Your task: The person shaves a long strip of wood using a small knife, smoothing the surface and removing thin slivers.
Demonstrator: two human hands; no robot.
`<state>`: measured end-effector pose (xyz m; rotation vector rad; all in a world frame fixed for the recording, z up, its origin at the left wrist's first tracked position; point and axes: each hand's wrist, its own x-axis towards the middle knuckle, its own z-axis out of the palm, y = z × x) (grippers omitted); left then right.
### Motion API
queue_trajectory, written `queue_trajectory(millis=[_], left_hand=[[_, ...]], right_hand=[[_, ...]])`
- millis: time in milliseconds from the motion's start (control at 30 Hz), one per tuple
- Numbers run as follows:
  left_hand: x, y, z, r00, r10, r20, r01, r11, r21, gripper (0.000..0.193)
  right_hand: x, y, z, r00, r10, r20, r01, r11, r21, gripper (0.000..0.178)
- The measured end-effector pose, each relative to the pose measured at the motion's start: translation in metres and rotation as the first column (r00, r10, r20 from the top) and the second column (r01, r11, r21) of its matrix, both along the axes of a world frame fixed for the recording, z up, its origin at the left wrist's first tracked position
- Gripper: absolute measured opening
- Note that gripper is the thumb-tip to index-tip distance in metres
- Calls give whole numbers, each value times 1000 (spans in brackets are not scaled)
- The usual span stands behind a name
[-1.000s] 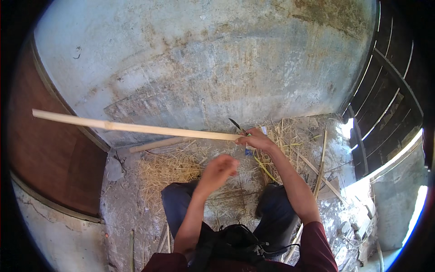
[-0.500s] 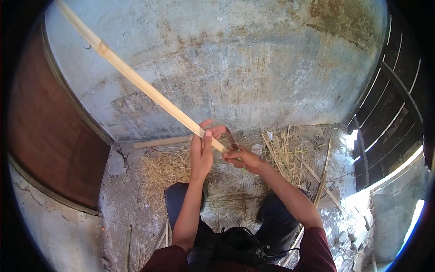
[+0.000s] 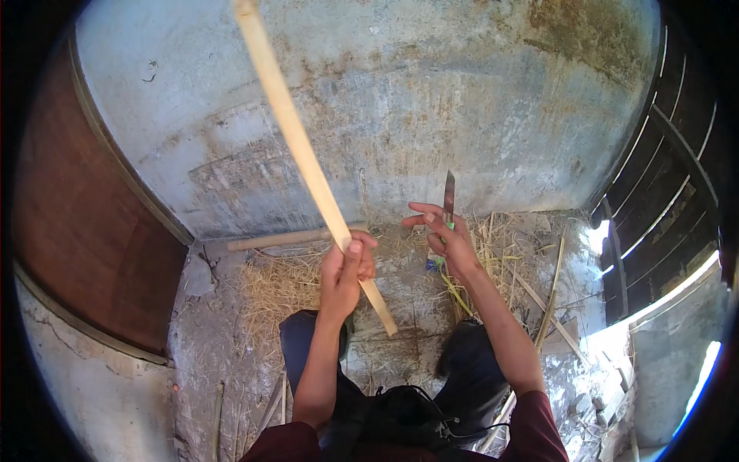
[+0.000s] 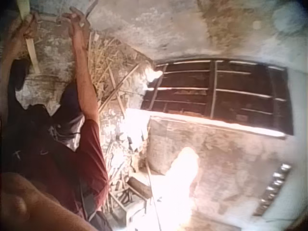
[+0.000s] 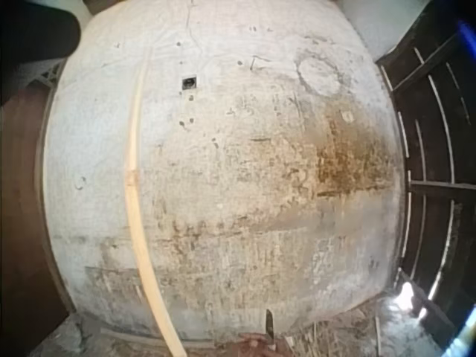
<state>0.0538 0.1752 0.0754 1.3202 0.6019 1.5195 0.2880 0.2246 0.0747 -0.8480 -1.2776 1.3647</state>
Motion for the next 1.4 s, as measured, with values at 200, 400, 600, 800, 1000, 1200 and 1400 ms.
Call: queue_trajectory(millis=[200,400,600,800,1000,1200,1400], left_hand=[[13,-9,-21,946,-321,-32,311,933,-181,40],[19,-7,-44,910,-392,-139,342,895,-285,38],[35,-5,-36,902,-336,-272,240,912,-332,40],[47,-19,-18,884,-116,-453,-9,964,-265,39],[44,-18,-31,857,30,-515,-124,981,-150,45],[39,-25,-18,948,-50,-314,-28,971,-237,43],[36,-36,4,967,-128,-220,43,935,-353,40]], right_hand=[[-8,-9,1,998,-30,53,17,974,224,50],[-21,-18,-4,977,-205,62,173,927,333,40],[-13,-10,-14,912,-406,59,368,873,319,24],[-14,-13,-9,884,-466,46,415,825,383,21],[-12,-14,-7,889,-452,70,388,826,409,22],[3,-24,12,882,-415,222,288,849,444,28],[10,-27,4,890,-404,212,256,826,501,43]])
